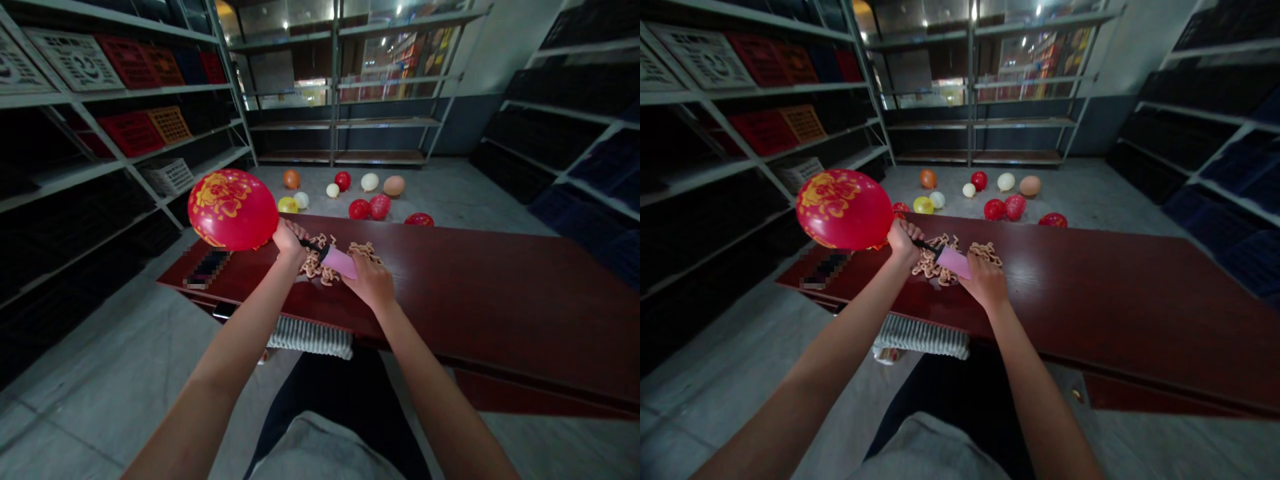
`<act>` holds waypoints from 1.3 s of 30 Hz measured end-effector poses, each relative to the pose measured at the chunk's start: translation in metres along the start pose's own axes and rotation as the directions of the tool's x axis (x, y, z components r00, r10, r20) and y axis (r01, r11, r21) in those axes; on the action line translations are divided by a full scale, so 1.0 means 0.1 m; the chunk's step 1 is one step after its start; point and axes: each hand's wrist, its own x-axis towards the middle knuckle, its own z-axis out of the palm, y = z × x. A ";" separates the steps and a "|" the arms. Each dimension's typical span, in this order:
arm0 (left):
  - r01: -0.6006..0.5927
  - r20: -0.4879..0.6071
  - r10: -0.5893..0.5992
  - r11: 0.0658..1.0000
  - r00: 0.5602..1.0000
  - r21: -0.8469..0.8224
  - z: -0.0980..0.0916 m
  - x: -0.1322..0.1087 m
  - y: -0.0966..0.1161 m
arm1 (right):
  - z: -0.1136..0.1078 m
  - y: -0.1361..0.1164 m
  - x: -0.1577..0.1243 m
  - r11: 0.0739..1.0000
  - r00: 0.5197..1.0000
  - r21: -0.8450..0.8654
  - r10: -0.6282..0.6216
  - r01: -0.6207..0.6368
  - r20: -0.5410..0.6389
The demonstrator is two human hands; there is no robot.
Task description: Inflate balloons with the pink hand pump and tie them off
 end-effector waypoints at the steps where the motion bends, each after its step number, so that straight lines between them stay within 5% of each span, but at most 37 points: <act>1: -0.004 -0.033 0.003 1.000 0.999 -0.017 -0.06 0.03 0.06 | 0.00 0.00 -0.01 0.999 1.000 -0.022 -0.028 0.028 0.008; 10: -0.089 -0.140 0.077 0.993 0.987 -0.081 -0.48 0.30 0.69 | -0.05 -0.01 -0.01 0.981 0.987 -0.109 -0.157 0.158 0.015; 17: -0.087 -0.146 0.074 0.993 0.986 -0.080 -0.38 0.36 0.94 | -0.03 -0.02 -0.02 0.982 0.989 -0.123 -0.148 0.146 -0.007; 29: -0.142 0.111 0.151 0.986 0.982 -0.086 0.35 0.08 0.36 | -0.12 0.14 -0.03 0.993 0.991 -0.031 0.110 -0.112 -0.077; 35: -0.169 0.207 0.177 0.984 0.962 -0.055 0.48 -0.34 -0.35 | -0.11 0.20 -0.03 0.976 0.973 0.035 0.218 -0.216 -0.080; 39: -0.203 0.240 0.209 0.978 0.948 -0.050 0.49 -0.47 -0.53 | -0.14 0.18 -0.02 0.959 0.955 0.061 0.283 -0.278 -0.087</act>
